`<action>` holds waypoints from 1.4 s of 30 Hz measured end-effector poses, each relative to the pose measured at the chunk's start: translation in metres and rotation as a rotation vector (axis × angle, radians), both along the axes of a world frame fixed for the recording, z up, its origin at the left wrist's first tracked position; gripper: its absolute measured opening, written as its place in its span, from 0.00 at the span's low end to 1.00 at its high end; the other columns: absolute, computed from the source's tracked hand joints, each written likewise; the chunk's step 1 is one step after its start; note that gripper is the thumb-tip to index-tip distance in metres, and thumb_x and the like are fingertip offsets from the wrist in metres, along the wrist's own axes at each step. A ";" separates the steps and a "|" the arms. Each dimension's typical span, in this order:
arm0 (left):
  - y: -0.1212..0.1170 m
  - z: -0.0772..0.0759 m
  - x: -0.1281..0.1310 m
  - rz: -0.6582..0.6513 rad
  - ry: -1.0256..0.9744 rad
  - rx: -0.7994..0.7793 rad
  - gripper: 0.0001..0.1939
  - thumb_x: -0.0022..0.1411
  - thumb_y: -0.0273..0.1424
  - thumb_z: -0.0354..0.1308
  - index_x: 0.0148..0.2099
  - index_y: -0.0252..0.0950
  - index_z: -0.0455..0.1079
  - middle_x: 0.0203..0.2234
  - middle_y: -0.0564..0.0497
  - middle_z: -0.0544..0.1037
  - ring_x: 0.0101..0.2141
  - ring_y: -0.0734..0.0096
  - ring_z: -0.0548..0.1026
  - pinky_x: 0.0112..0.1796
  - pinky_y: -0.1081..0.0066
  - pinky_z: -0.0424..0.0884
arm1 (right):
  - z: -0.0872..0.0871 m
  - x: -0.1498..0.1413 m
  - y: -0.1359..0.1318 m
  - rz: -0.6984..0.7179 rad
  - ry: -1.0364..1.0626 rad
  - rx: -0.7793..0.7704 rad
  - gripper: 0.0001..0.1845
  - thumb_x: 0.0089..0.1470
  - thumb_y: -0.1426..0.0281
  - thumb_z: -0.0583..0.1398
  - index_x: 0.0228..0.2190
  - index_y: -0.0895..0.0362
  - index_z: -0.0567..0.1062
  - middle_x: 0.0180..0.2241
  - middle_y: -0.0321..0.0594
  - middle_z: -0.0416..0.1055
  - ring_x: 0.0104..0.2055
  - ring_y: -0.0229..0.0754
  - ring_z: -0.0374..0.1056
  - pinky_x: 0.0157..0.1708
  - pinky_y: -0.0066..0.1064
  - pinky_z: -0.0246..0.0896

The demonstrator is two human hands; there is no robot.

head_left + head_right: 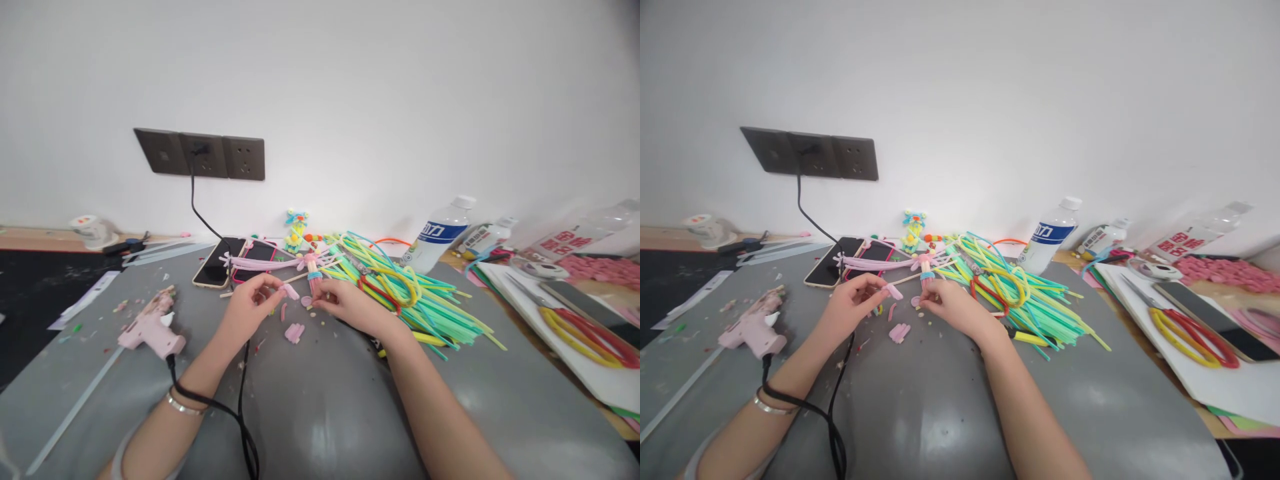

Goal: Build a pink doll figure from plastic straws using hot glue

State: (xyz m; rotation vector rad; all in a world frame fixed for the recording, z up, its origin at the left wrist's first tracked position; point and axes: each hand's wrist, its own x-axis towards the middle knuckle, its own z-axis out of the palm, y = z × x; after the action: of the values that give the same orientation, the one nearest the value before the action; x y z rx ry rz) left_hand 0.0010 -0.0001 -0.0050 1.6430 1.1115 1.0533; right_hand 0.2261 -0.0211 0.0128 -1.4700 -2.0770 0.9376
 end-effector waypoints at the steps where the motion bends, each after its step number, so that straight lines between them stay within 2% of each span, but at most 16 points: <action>1: 0.000 0.000 0.000 0.000 0.001 0.003 0.11 0.54 0.39 0.63 0.34 0.36 0.75 0.23 0.53 0.75 0.22 0.74 0.68 0.22 0.75 0.62 | -0.002 0.001 0.001 0.004 -0.008 -0.012 0.04 0.55 0.72 0.61 0.29 0.58 0.76 0.29 0.37 0.74 0.30 0.38 0.66 0.30 0.28 0.56; 4: 0.000 0.001 0.000 0.004 -0.001 0.010 0.11 0.54 0.39 0.63 0.34 0.36 0.75 0.23 0.53 0.75 0.22 0.74 0.69 0.22 0.75 0.63 | -0.010 0.001 0.003 0.018 -0.050 -0.029 0.02 0.51 0.74 0.63 0.30 0.58 0.78 0.28 0.36 0.74 0.29 0.38 0.66 0.29 0.27 0.56; 7: -0.001 0.001 0.000 0.002 -0.002 0.010 0.11 0.54 0.38 0.63 0.34 0.36 0.74 0.23 0.53 0.75 0.22 0.74 0.69 0.22 0.75 0.63 | -0.016 -0.001 0.004 0.037 -0.106 -0.003 0.06 0.49 0.78 0.62 0.30 0.58 0.78 0.29 0.37 0.75 0.30 0.38 0.68 0.30 0.27 0.56; 12: -0.001 0.001 0.000 -0.009 0.018 0.013 0.10 0.55 0.38 0.62 0.34 0.36 0.74 0.23 0.53 0.75 0.23 0.74 0.68 0.24 0.74 0.62 | -0.018 -0.003 0.002 0.035 -0.260 0.052 0.06 0.50 0.78 0.61 0.29 0.57 0.78 0.29 0.38 0.75 0.31 0.38 0.67 0.30 0.27 0.54; 15: -0.001 0.001 0.000 -0.005 0.024 0.015 0.11 0.55 0.38 0.62 0.35 0.35 0.74 0.23 0.53 0.74 0.23 0.74 0.68 0.24 0.74 0.61 | -0.016 -0.003 0.001 0.040 -0.256 0.061 0.07 0.52 0.79 0.60 0.30 0.57 0.77 0.30 0.39 0.75 0.32 0.39 0.67 0.31 0.27 0.54; 19: -0.001 0.001 0.000 -0.006 0.027 0.015 0.11 0.55 0.39 0.62 0.35 0.36 0.74 0.24 0.53 0.75 0.23 0.74 0.68 0.24 0.74 0.61 | -0.007 -0.005 0.001 -0.040 -0.013 0.036 0.04 0.54 0.72 0.60 0.29 0.57 0.76 0.29 0.38 0.72 0.29 0.39 0.64 0.30 0.29 0.56; 23: -0.001 -0.001 0.000 -0.020 0.029 0.015 0.11 0.56 0.38 0.61 0.35 0.35 0.73 0.25 0.53 0.75 0.24 0.73 0.68 0.25 0.74 0.62 | 0.004 -0.014 0.000 -0.202 0.389 -0.042 0.10 0.54 0.62 0.61 0.30 0.57 0.74 0.27 0.36 0.70 0.27 0.38 0.64 0.27 0.29 0.56; 28: -0.001 -0.002 0.001 -0.042 0.026 0.010 0.11 0.57 0.38 0.61 0.36 0.35 0.73 0.26 0.52 0.76 0.26 0.73 0.70 0.27 0.73 0.63 | 0.001 -0.030 -0.001 -0.243 0.640 -0.075 0.16 0.49 0.57 0.65 0.26 0.57 0.72 0.22 0.31 0.64 0.23 0.34 0.57 0.25 0.28 0.51; 32: -0.001 -0.001 0.001 -0.043 0.017 0.017 0.11 0.57 0.38 0.61 0.36 0.35 0.73 0.27 0.52 0.77 0.26 0.73 0.71 0.27 0.73 0.63 | -0.004 -0.038 -0.002 -0.245 0.714 -0.111 0.17 0.48 0.57 0.66 0.26 0.58 0.72 0.22 0.31 0.63 0.24 0.33 0.54 0.26 0.28 0.48; 42: -0.002 -0.001 0.002 -0.029 0.066 0.042 0.10 0.57 0.37 0.60 0.35 0.35 0.73 0.27 0.52 0.78 0.26 0.72 0.72 0.27 0.73 0.64 | -0.010 -0.041 -0.002 -0.235 0.706 -0.102 0.18 0.48 0.55 0.64 0.27 0.58 0.72 0.23 0.33 0.62 0.25 0.35 0.54 0.27 0.29 0.48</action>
State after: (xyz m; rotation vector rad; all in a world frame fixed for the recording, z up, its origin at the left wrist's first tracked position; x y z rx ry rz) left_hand 0.0027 -0.0025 -0.0063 1.7331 1.1119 1.0171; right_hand 0.1849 -0.0234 0.0029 -1.1586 -1.3365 1.2498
